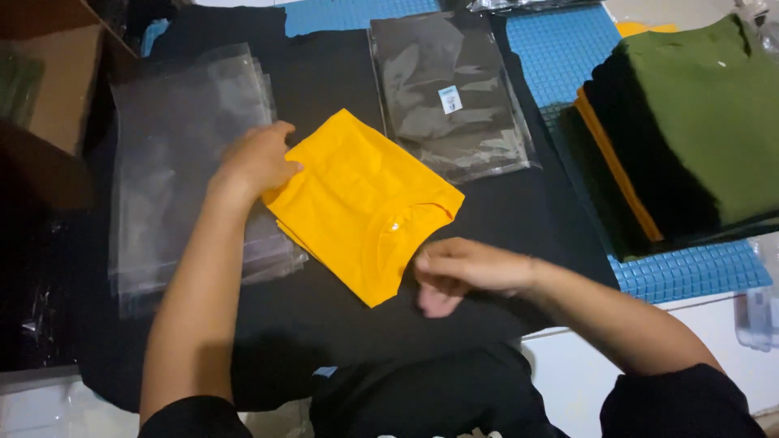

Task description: The person folds a black t-shirt, places it into a clear plastic bag, and sets it aside. They repeat the same process with a yellow t-shirt and a green t-shirt, then return to another black t-shirt and package it as well.

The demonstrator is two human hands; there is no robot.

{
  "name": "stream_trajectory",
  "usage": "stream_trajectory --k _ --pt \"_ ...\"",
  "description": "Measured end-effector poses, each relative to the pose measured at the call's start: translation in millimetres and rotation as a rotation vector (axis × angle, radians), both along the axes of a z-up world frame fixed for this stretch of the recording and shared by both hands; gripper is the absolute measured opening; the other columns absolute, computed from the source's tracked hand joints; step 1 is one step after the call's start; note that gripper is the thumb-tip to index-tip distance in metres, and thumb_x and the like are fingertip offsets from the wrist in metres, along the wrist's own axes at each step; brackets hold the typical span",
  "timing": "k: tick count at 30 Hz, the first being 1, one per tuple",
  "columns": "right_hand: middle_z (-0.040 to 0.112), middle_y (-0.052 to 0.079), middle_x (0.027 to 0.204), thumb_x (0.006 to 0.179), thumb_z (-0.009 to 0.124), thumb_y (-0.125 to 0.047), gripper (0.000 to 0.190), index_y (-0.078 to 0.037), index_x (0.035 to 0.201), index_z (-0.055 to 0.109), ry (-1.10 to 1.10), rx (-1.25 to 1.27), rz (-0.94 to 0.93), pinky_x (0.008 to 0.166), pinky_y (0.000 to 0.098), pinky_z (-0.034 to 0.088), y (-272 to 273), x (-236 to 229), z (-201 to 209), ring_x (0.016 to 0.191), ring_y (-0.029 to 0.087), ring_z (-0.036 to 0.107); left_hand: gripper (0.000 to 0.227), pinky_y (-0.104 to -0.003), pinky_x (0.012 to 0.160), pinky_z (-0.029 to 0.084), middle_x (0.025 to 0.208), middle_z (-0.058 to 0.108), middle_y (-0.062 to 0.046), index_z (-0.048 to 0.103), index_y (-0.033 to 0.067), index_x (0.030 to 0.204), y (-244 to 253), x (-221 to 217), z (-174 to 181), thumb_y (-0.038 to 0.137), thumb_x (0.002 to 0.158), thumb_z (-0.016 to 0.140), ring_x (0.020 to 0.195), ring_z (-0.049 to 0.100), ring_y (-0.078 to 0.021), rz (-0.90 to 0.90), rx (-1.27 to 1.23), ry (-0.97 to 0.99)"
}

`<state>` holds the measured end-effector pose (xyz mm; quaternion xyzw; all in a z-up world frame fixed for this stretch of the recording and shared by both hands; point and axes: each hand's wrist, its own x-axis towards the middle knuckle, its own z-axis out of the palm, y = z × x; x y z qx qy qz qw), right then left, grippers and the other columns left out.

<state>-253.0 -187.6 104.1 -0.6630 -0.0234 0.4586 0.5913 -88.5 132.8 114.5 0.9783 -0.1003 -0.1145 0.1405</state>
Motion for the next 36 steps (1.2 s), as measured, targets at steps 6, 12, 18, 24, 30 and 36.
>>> stream_trajectory --k 6,12,18,24,30,36 --pt "0.074 0.027 0.086 0.104 0.059 -0.020 0.028 0.005 0.110 0.071 -0.977 -0.434 -0.005 0.069 0.0506 0.059 -35 65 29 0.079 0.043 0.076 0.070 -0.063 0.083 0.054 0.112 0.074 -0.028 0.072 0.0047 0.126 28 -26 -17 0.066 0.096 0.059 0.105 0.070 -0.0535 0.242 0.339 -0.073" --pt "0.076 0.008 0.092 0.102 0.056 -0.051 0.038 -0.019 0.102 0.078 -1.332 -0.997 0.129 0.080 0.0460 0.051 -3 142 -35 0.090 0.033 0.073 0.076 -0.053 0.096 0.052 0.115 0.077 -0.022 0.078 0.0039 0.116 -21 -109 38 0.068 0.100 0.041 0.116 0.069 -0.0463 0.332 0.320 0.171" --pt "0.077 0.010 0.096 0.100 0.062 -0.045 0.037 -0.012 0.113 0.071 -1.192 -0.938 0.148 0.084 0.0420 0.048 17 132 -54 0.092 0.029 0.075 0.059 -0.052 0.084 0.054 0.088 0.073 -0.023 0.077 -0.0024 0.105 -21 -106 12 0.053 0.103 0.057 0.093 0.073 -0.0459 0.282 0.083 0.139" --pt "0.065 0.020 0.074 0.102 0.065 -0.034 0.033 -0.002 0.107 0.060 -1.140 -0.583 -0.042 0.065 0.0469 0.049 9 114 -35 0.076 0.047 0.070 0.039 -0.045 0.065 0.055 0.074 0.071 -0.023 0.072 -0.0064 0.098 -4 -106 1 0.032 0.098 0.071 0.079 0.073 -0.0449 0.159 -0.169 -0.121" --pt "0.065 0.008 0.068 0.102 0.069 -0.025 0.018 -0.014 0.109 0.057 -1.196 -0.254 -0.238 0.055 0.0363 0.045 -14 95 -42 0.057 0.032 0.063 0.032 -0.047 0.068 0.058 0.096 0.072 -0.030 0.067 -0.0117 0.114 -13 -70 1 0.018 0.101 0.072 0.090 0.074 -0.0433 0.149 -0.497 -0.433" --pt "0.074 0.016 0.074 0.101 0.069 -0.018 0.029 -0.003 0.120 0.053 -1.109 -0.677 -0.200 0.054 0.0343 0.055 -13 79 -29 0.064 0.030 0.074 0.041 -0.047 0.075 0.061 0.098 0.076 -0.016 0.071 -0.0019 0.119 -15 -34 -40 0.031 0.094 0.077 0.095 0.074 -0.0359 0.174 -0.307 -0.356"
